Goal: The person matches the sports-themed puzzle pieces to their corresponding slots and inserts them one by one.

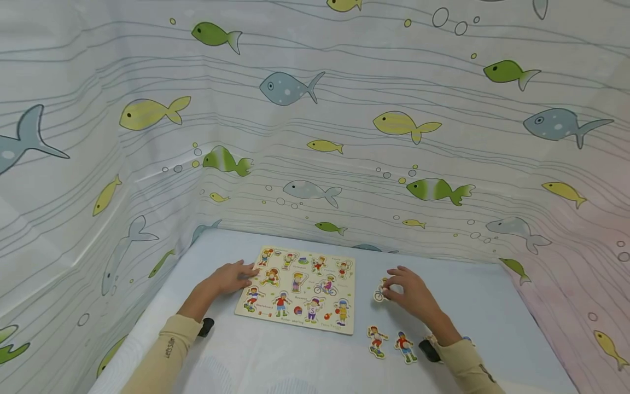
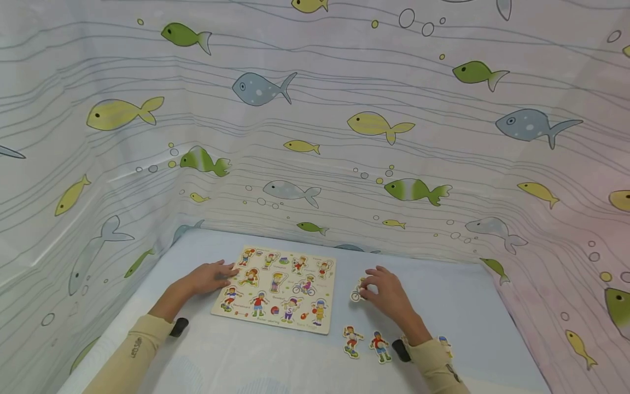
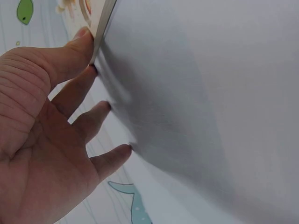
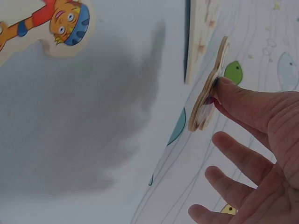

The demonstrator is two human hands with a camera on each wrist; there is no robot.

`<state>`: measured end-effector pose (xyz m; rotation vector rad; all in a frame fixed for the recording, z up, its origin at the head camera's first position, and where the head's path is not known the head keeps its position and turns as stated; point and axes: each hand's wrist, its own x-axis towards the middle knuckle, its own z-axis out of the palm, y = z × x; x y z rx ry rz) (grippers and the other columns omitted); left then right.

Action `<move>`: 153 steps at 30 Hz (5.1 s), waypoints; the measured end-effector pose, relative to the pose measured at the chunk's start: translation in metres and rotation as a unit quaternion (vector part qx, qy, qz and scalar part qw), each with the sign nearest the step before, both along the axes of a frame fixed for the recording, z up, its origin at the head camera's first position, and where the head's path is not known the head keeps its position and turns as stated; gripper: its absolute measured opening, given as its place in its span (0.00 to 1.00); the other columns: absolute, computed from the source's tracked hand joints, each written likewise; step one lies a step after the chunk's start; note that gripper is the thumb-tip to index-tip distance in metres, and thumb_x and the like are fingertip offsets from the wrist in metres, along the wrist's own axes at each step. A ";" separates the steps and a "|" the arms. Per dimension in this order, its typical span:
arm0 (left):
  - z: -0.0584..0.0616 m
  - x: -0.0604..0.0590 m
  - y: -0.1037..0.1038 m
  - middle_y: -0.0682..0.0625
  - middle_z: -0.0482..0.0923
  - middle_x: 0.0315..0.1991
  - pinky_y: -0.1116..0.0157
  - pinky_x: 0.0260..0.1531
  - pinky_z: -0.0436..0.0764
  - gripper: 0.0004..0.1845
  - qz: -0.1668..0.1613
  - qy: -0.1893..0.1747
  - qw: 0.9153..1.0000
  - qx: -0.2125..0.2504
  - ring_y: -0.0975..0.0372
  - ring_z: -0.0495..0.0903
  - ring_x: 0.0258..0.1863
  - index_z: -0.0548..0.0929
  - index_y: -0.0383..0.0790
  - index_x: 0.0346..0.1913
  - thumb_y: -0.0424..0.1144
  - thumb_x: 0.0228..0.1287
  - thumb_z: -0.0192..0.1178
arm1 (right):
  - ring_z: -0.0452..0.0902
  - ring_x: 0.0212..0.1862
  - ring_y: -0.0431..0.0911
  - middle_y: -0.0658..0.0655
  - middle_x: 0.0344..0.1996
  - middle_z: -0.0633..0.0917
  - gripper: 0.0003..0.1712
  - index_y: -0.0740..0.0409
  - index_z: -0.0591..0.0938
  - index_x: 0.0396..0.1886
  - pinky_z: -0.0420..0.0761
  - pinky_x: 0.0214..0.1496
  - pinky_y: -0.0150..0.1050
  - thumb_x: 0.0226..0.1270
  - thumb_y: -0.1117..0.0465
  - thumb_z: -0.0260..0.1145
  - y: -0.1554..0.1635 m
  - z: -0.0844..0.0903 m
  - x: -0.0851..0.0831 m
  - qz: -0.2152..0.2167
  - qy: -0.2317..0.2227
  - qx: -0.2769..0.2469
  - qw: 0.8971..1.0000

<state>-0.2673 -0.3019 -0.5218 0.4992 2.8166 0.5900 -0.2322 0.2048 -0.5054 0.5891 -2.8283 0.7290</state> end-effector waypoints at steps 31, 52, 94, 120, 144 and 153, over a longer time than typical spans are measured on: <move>-0.003 0.001 -0.001 0.40 0.68 0.69 0.36 0.65 0.58 0.22 -0.009 0.003 1.000 0.001 0.36 0.57 0.70 0.79 0.40 0.63 0.40 0.68 0.62 | 0.66 0.68 0.59 0.57 0.57 0.82 0.03 0.44 0.87 0.30 0.65 0.68 0.60 0.59 0.56 0.75 -0.082 -0.011 -0.016 0.062 -0.029 0.027 0.997; 0.001 0.000 0.001 0.39 0.67 0.69 0.35 0.65 0.58 0.23 -0.014 0.005 1.000 -0.004 0.35 0.57 0.70 0.78 0.38 0.64 0.39 0.68 0.62 | 0.69 0.66 0.55 0.57 0.58 0.81 0.03 0.47 0.89 0.34 0.66 0.69 0.55 0.62 0.55 0.74 -0.130 -0.010 -0.033 0.088 -0.048 0.034 0.994; 0.007 -0.001 0.002 0.39 0.67 0.69 0.34 0.64 0.57 0.23 -0.006 -0.008 1.000 0.000 0.35 0.55 0.70 0.79 0.40 0.64 0.40 0.67 0.63 | 0.72 0.64 0.53 0.56 0.58 0.81 0.06 0.46 0.88 0.26 0.69 0.63 0.61 0.59 0.53 0.76 -0.152 -0.022 -0.038 0.008 -0.042 0.077 0.996; 0.004 -0.001 0.003 0.39 0.67 0.69 0.35 0.65 0.57 0.23 -0.001 -0.008 1.000 0.001 0.36 0.55 0.71 0.79 0.40 0.64 0.40 0.67 0.63 | 0.67 0.68 0.58 0.57 0.58 0.81 0.12 0.50 0.90 0.41 0.64 0.68 0.61 0.61 0.51 0.74 -0.136 -0.002 -0.030 0.028 -0.050 0.068 0.996; 0.002 0.000 0.002 0.38 0.67 0.69 0.36 0.65 0.57 0.22 -0.012 0.005 1.000 0.008 0.35 0.56 0.70 0.79 0.38 0.63 0.38 0.68 0.62 | 0.63 0.69 0.61 0.58 0.58 0.81 0.13 0.51 0.89 0.42 0.60 0.68 0.65 0.57 0.54 0.77 -0.090 0.013 -0.004 0.102 -0.034 0.066 0.992; 0.006 0.002 0.001 0.39 0.67 0.69 0.36 0.65 0.58 0.22 -0.007 0.000 1.000 0.001 0.35 0.56 0.70 0.79 0.39 0.63 0.39 0.68 0.62 | 0.62 0.70 0.60 0.57 0.59 0.81 0.13 0.47 0.89 0.43 0.61 0.68 0.65 0.59 0.52 0.76 -0.074 0.009 0.012 0.119 -0.042 0.072 0.989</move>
